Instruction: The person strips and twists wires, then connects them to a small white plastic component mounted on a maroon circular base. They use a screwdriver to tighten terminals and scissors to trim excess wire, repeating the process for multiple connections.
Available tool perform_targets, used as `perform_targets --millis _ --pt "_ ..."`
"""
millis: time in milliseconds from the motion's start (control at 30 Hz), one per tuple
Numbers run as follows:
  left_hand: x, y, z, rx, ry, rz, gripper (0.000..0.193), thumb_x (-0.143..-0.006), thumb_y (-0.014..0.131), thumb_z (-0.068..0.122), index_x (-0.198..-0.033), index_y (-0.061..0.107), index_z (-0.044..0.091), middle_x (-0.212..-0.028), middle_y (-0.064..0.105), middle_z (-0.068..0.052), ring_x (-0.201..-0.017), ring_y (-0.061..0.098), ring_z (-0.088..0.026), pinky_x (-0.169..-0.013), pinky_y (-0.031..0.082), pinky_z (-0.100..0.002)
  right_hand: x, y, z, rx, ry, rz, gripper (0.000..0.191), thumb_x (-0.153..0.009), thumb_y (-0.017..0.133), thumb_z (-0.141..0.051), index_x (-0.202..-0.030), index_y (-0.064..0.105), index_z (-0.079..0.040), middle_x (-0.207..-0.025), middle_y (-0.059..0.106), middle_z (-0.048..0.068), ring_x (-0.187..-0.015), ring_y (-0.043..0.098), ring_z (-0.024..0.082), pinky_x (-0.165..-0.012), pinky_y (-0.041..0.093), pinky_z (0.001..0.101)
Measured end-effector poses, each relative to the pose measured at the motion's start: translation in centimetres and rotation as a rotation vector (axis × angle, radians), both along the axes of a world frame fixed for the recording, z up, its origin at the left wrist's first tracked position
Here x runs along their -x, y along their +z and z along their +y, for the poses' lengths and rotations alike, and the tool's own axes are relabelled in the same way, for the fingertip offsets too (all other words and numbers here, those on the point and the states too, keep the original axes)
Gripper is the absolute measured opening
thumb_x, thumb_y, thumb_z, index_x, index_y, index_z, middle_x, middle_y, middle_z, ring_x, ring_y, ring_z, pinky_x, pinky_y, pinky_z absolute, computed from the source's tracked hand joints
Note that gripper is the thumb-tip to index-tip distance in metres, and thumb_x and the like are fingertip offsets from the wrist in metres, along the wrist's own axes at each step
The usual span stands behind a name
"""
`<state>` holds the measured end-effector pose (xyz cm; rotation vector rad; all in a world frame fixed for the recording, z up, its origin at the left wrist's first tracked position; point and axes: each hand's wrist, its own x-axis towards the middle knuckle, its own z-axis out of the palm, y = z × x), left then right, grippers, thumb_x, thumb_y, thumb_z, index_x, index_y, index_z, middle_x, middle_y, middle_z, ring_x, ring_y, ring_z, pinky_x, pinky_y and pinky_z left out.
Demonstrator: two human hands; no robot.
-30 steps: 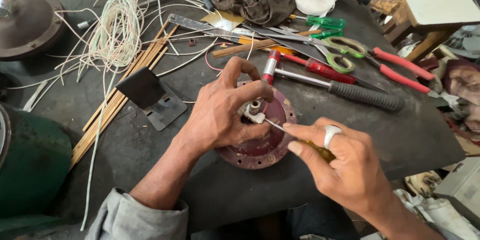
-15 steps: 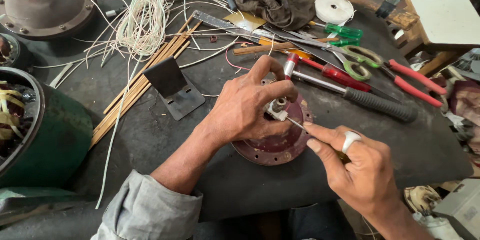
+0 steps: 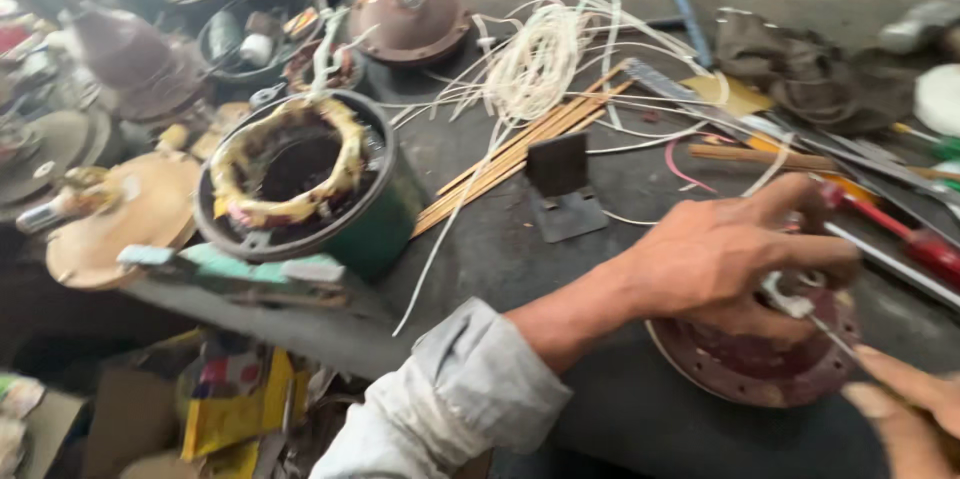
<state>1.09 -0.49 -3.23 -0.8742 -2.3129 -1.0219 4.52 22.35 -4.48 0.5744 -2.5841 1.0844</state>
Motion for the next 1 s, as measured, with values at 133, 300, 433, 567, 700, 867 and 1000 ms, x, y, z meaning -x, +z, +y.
perform_targets --millis 133,300,433,567,700,867,1000 --pt "0.4 -0.4 0.2 0.028 -0.012 -0.036 0.053 -0.076 0.076 0.046 -0.126 0.062 0.034 -0.136 0.055 -0.005 -0.108 0.071 -0.022 -0.078 0.061 -0.035 1.2 -1.1 -0.4 -0.048 -0.008 0.023 0.022 -0.088 0.074 -0.010 -0.110 0.076 -0.008 -0.082 0.074 0.009 -0.070 0.070 0.014 -0.067 0.053 0.0275" --pt "0.6 -0.7 0.3 0.010 -0.030 -0.042 0.052 -0.076 0.075 0.046 -0.124 0.061 0.034 -0.135 0.055 -0.004 -0.104 0.071 -0.022 -0.070 0.060 -0.034 1.4 -1.0 -0.3 -0.072 -0.014 0.042 0.022 -0.088 0.074 -0.010 -0.110 0.076 -0.008 -0.082 0.074 0.010 -0.070 0.070 0.015 -0.066 0.054 0.0289" --pt "0.6 -0.5 0.4 0.006 -0.040 -0.006 0.057 -0.076 0.075 0.048 -0.129 0.059 0.034 -0.134 0.054 -0.005 -0.104 0.071 -0.022 -0.069 0.059 -0.034 1.6 -1.0 -0.3 -0.087 -0.027 0.065 0.021 -0.088 0.074 -0.010 -0.109 0.076 -0.008 -0.082 0.073 0.010 -0.069 0.070 0.017 -0.065 0.054 0.0300" --pt "0.3 0.2 0.3 0.085 0.006 -0.086 0.057 -0.080 0.075 0.048 -0.133 0.061 0.033 -0.134 0.056 -0.004 -0.104 0.073 -0.023 -0.072 0.059 -0.037 1.6 -0.5 -1.1 -0.110 -0.021 0.092 0.021 -0.088 0.075 -0.009 -0.108 0.076 -0.009 -0.082 0.072 0.011 -0.069 0.070 0.018 -0.064 0.054 0.0311" --pt "0.1 0.4 0.1 0.034 -0.002 -0.022 0.057 -0.079 0.077 0.045 -0.132 0.061 0.029 -0.140 0.053 -0.010 -0.111 0.071 -0.025 -0.074 0.060 -0.036 0.3 1.7 -1.7 -0.161 -0.038 0.133 0.020 -0.088 0.075 -0.009 -0.108 0.077 -0.009 -0.082 0.071 0.011 -0.069 0.071 0.019 -0.063 0.054 0.0322" --pt "0.0 0.3 0.0 -0.009 -0.018 0.041 0.057 -0.074 0.086 0.041 -0.125 0.067 0.024 -0.140 0.056 -0.010 -0.117 0.068 -0.030 -0.093 0.059 -0.039 -2.7 4.2 0.2 -0.218 -0.058 0.114 0.019 -0.086 0.075 -0.007 -0.105 0.077 -0.009 -0.077 0.071 0.009 -0.064 0.071 0.021 -0.060 0.053 0.0349" --pt "0.1 1.6 0.5 0.083 -0.049 -0.065 0.046 -0.068 0.087 0.034 -0.110 0.071 0.022 -0.127 0.059 -0.008 -0.103 0.069 -0.031 -0.081 0.057 -0.042 -3.2 4.1 1.3 -0.166 0.012 0.167 0.022 -0.083 0.077 -0.010 -0.104 0.075 -0.005 -0.083 0.071 0.011 -0.064 0.069 0.025 -0.057 0.053 0.0337"
